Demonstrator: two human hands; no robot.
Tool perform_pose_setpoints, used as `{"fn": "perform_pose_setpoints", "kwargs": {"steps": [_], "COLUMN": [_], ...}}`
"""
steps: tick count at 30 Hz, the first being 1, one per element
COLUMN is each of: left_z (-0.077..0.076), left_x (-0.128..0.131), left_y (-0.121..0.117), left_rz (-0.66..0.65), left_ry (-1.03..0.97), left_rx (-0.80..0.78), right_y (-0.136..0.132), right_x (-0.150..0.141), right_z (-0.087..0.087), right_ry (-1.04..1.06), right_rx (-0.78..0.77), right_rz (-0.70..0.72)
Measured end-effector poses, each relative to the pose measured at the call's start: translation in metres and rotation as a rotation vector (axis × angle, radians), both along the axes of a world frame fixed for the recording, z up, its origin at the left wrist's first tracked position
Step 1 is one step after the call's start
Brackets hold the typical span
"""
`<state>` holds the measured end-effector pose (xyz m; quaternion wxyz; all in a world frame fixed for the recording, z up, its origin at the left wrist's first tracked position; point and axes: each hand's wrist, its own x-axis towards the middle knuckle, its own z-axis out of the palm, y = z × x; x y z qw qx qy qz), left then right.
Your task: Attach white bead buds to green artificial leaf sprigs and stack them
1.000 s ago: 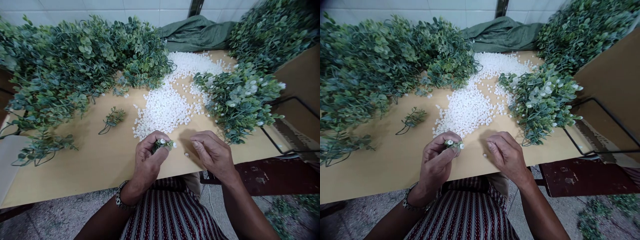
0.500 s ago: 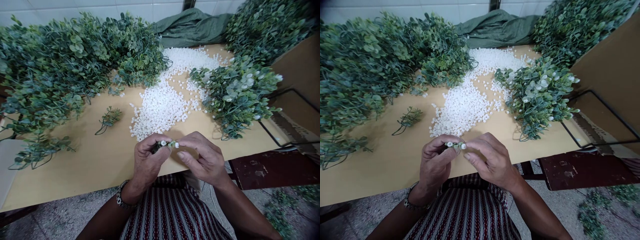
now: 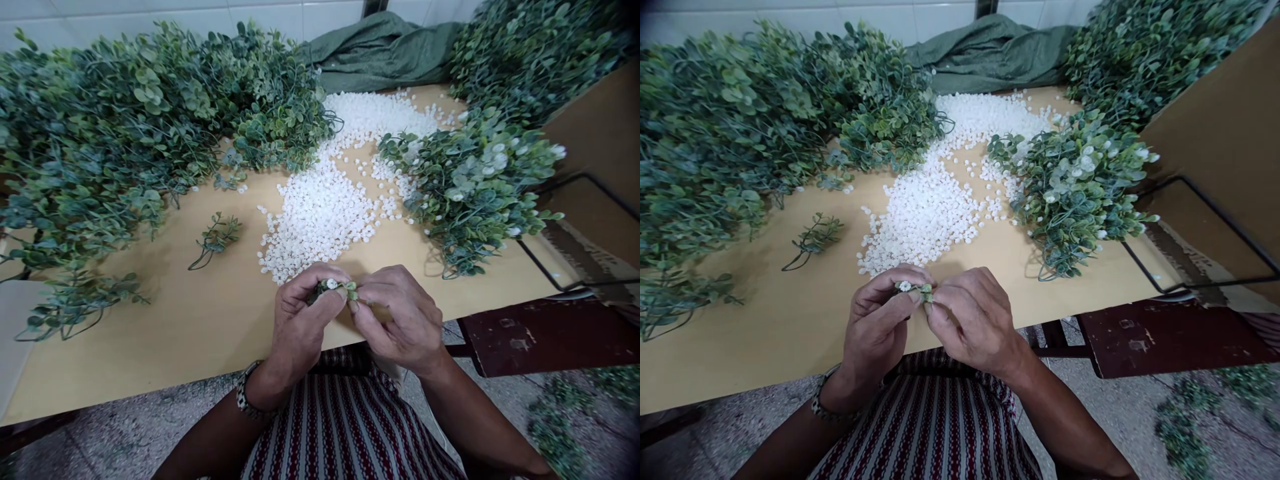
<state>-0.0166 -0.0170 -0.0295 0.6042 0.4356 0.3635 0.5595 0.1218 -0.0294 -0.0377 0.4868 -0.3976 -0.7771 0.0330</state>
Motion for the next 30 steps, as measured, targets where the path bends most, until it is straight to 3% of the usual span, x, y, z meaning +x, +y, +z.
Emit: {"fn": "perform_pose_setpoints", "kwargs": {"steps": [5,9,11,16,20,30], "left_z": [0.007,0.009,0.009,0.010,0.012,0.012], "left_x": [0.004,0.002,0.000,-0.001,0.001,0.000], "left_y": [-0.001,0.002,0.003,0.004,0.005,0.006], "left_rz": [0.037,0.025,0.029,0.040,0.037,-0.025], "left_ry": [-0.003,-0.001,0.004,-0.004,0.000,-0.040], "left_rx": [-0.116,-0.195,-0.234,-0.279,-0.309,-0.395], "right_y": [-0.003,-0.001,0.000,-0.004,-0.007,-0.002], "right_x": [-0.001,0.022,0.038,0.054,0.052,0.050], "right_z": [0.000,0.002,0.002,-0.003,-0.008,-0.009], "right_ry": [0.000,0.048,0.004,-0.232,-0.369,-0.558], "right_rx": [-0.028,-0.048,-0.147,-0.358,-0.363,-0.177], "right_rz": [0.008,-0.036,-0.064,0.108,0.131,0.110]}}
